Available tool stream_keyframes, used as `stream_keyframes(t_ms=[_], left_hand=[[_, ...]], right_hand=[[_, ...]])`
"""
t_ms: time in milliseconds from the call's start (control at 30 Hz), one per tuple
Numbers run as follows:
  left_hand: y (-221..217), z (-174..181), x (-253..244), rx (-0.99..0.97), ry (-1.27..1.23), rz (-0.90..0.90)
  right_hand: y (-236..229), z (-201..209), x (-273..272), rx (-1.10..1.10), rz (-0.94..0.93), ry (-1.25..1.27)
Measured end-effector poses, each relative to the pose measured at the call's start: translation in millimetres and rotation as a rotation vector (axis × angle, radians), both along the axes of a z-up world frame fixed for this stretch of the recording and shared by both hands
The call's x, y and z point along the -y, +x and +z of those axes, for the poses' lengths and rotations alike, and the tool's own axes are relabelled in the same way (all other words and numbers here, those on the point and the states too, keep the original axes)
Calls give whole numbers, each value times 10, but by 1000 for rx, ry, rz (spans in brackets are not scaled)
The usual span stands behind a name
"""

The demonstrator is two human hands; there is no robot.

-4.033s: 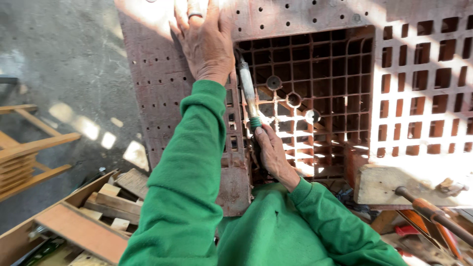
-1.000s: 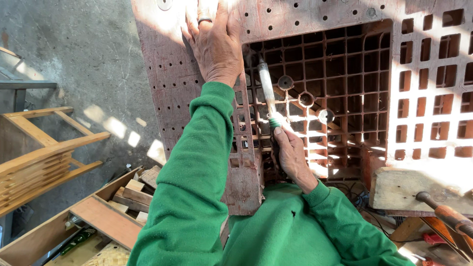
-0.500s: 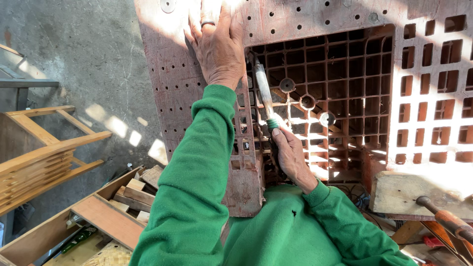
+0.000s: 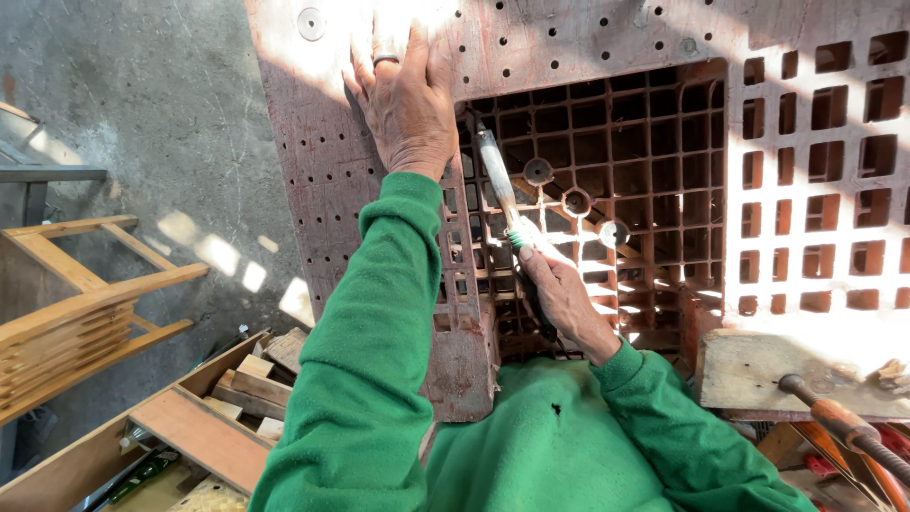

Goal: The person uses a heated metal tool to carve and smooth the edges of a large wooden block with a grid pattern. They hold the tool with both hands and apply it to the wood, generating smoke as they work on different sections of the block.

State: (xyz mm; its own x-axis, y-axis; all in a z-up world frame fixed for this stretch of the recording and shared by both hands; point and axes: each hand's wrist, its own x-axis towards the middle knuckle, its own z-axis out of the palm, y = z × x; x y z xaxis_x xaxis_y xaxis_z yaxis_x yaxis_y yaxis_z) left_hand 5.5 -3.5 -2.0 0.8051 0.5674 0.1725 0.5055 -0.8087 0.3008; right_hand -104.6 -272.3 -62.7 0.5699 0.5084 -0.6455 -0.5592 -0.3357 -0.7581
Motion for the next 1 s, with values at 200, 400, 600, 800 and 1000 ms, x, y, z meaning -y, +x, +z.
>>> stream_keyframes(t_ms=[200, 400, 600, 800, 1000], left_hand=[[-6, -5, 4, 33, -6, 4], [-4, 10, 3, 3, -38, 21], [-5, 22, 11, 15, -57, 29], [-25, -48, -10, 22, -52, 20], [-25, -46, -3, 39, -33, 23]], right_hand=[[88, 37, 65, -51, 105, -269], [130, 56, 86, -75, 138, -284], [156, 136, 79, -142, 108, -263], [166, 150, 62, -190, 75, -209], [176, 168, 63, -166, 103, -261]])
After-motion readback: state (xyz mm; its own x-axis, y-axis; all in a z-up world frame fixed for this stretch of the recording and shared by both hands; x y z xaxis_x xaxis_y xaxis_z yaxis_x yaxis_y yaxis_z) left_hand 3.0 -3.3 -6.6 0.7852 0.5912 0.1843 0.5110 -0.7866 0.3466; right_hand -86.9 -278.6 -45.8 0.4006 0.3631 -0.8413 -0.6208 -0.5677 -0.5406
